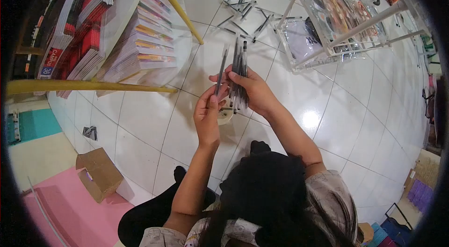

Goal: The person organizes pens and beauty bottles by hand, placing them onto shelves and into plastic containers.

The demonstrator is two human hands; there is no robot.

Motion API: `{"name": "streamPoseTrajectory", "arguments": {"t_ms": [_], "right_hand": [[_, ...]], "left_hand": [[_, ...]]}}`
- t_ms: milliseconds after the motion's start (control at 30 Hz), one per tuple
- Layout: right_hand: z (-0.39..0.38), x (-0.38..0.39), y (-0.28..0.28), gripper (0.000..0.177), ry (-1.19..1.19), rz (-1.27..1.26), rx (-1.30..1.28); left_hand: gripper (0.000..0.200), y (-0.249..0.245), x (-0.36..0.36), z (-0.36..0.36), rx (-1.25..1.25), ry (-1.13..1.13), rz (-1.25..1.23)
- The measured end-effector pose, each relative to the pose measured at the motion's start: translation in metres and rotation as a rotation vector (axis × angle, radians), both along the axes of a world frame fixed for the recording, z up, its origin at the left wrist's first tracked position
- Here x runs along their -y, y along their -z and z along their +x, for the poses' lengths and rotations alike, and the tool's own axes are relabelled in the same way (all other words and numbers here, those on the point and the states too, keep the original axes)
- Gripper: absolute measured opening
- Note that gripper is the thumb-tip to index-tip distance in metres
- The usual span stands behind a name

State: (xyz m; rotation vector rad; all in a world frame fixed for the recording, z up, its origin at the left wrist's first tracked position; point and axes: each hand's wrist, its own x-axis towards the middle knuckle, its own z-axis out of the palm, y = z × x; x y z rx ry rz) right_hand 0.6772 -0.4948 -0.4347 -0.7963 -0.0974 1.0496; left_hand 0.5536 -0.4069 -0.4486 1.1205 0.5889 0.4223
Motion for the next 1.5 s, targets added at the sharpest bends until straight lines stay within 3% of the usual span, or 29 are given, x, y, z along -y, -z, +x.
{"name": "streamPoseTrajectory", "arguments": {"t_ms": [367,567,667,767,867,933,1000,1167,1300,1500], "right_hand": [[-0.022,-0.006,0.011,0.026,0.013,-0.075,0.351],[-0.025,-0.006,0.01,0.028,-0.049,-0.091,0.429],[-0.028,-0.004,0.008,0.028,-0.007,-0.048,0.349],[-0.028,-0.01,0.022,0.02,0.157,-0.118,0.224],[-0.021,-0.007,0.038,0.019,0.123,-0.259,0.53],[-0.022,-0.003,0.036,0.02,0.048,-0.383,0.722],[-0.019,-0.002,0.03,0.022,0.006,-0.437,0.846],[-0.016,0.005,0.008,0.023,-0.026,-0.492,1.053],[-0.015,0.008,-0.001,0.024,-0.186,-0.46,1.024],[-0.02,0.011,-0.007,0.034,-0.341,-0.348,0.998]], "left_hand": [[0.031,0.005,-0.002,-0.001,-0.017,0.088,0.2],[0.031,-0.01,0.006,-0.003,-0.265,0.166,0.592],[0.032,-0.017,0.004,-0.003,-0.345,0.245,0.788],[0.037,-0.027,-0.009,-0.005,-0.485,0.296,1.214],[0.038,-0.056,-0.021,0.004,-0.404,0.112,1.075],[0.036,-0.073,-0.027,0.023,-0.198,0.049,1.217],[0.035,-0.086,-0.037,0.042,-0.077,0.128,1.433],[0.032,-0.113,-0.078,0.072,0.074,0.723,1.977],[0.023,-0.129,-0.093,0.081,0.366,1.13,2.001],[0.024,-0.142,-0.099,0.057,0.284,1.171,2.058]]}}
